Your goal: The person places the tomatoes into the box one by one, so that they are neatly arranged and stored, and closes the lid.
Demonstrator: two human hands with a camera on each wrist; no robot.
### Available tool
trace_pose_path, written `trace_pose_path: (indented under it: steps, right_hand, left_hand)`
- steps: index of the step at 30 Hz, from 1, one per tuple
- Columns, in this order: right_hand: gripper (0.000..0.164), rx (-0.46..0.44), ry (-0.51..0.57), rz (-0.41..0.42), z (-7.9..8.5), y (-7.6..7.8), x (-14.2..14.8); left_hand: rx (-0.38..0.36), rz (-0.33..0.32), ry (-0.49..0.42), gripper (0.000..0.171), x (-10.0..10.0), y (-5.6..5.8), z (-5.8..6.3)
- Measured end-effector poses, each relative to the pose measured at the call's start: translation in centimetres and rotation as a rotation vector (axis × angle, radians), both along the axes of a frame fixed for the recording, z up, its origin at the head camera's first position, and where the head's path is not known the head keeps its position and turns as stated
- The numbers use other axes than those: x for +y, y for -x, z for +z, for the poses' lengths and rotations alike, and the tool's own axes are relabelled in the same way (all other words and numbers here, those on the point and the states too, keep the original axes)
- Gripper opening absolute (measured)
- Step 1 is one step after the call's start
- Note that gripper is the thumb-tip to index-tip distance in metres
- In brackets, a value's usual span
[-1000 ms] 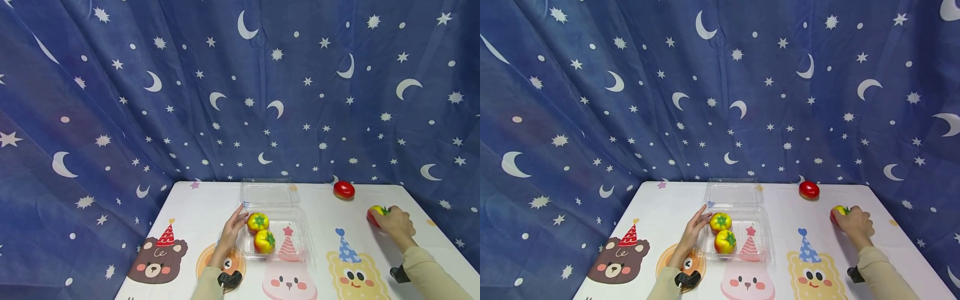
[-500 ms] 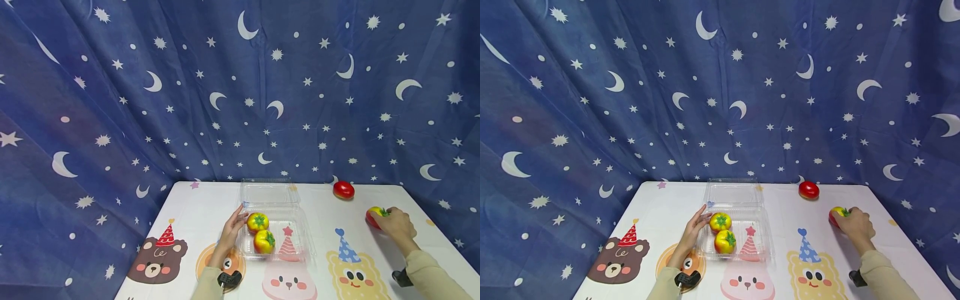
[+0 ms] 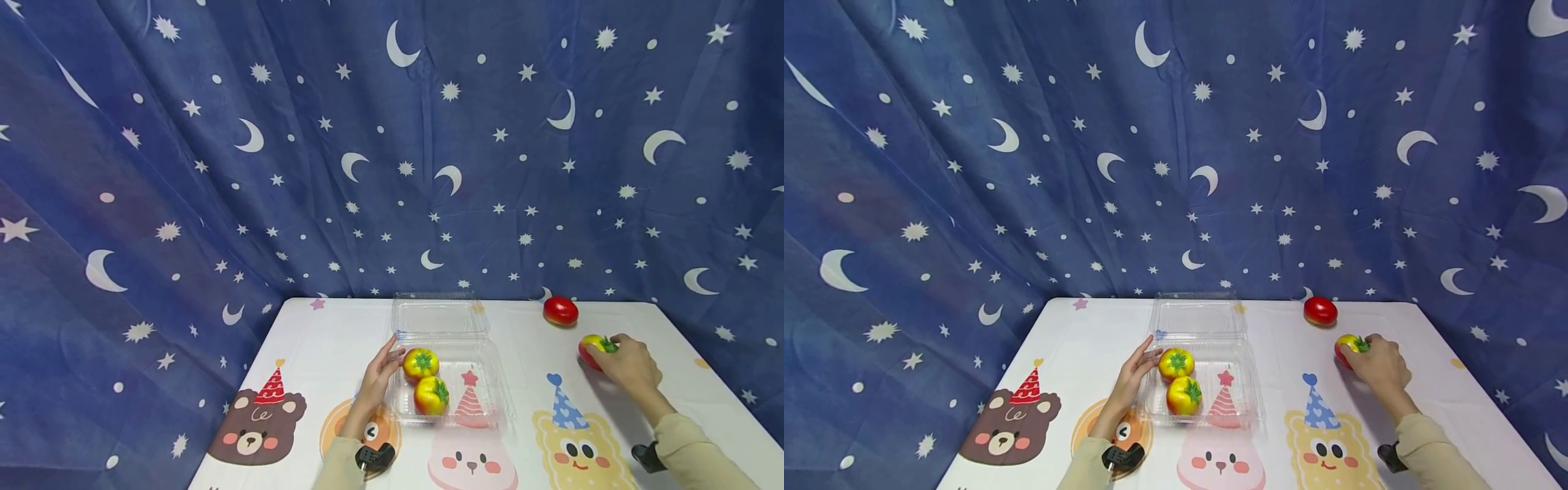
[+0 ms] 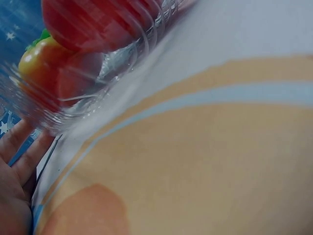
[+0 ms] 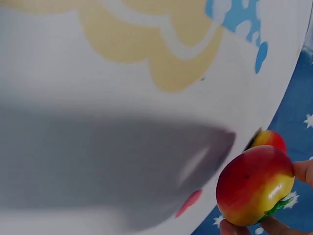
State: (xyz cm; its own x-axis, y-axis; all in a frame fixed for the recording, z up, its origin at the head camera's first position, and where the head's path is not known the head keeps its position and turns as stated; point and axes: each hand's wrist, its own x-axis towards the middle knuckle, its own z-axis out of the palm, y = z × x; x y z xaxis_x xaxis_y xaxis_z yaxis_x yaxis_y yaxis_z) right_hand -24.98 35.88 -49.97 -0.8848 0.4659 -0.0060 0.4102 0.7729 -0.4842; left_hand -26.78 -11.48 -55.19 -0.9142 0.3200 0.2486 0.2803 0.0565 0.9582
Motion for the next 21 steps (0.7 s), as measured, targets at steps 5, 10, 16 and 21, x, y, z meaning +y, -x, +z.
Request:
trace_pose_path:
  steps: [5,10,16,21]
  right_hand:
    - [0.073,0.044,-0.024,0.058,0.4,-0.1,-1.4]
    - [0.07,0.106,-0.049,0.121,1.1,-0.4,-3.2]
    - [0.069,0.152,-0.052,0.201,2.2,-0.8,-5.5]
    - [0.068,0.237,-0.069,0.281,3.0,-1.1,-7.4]
  left_hand:
    - [-0.001,0.003,0.001,0.053,0.1,0.0,0.1]
    - [0.008,0.005,0.006,0.053,0.0,-0.1,0.1]
    - [-0.002,0.004,0.001,0.053,0.0,-0.2,0.1]
    - [-0.005,0.005,-0.002,0.053,0.0,-0.1,0.1]
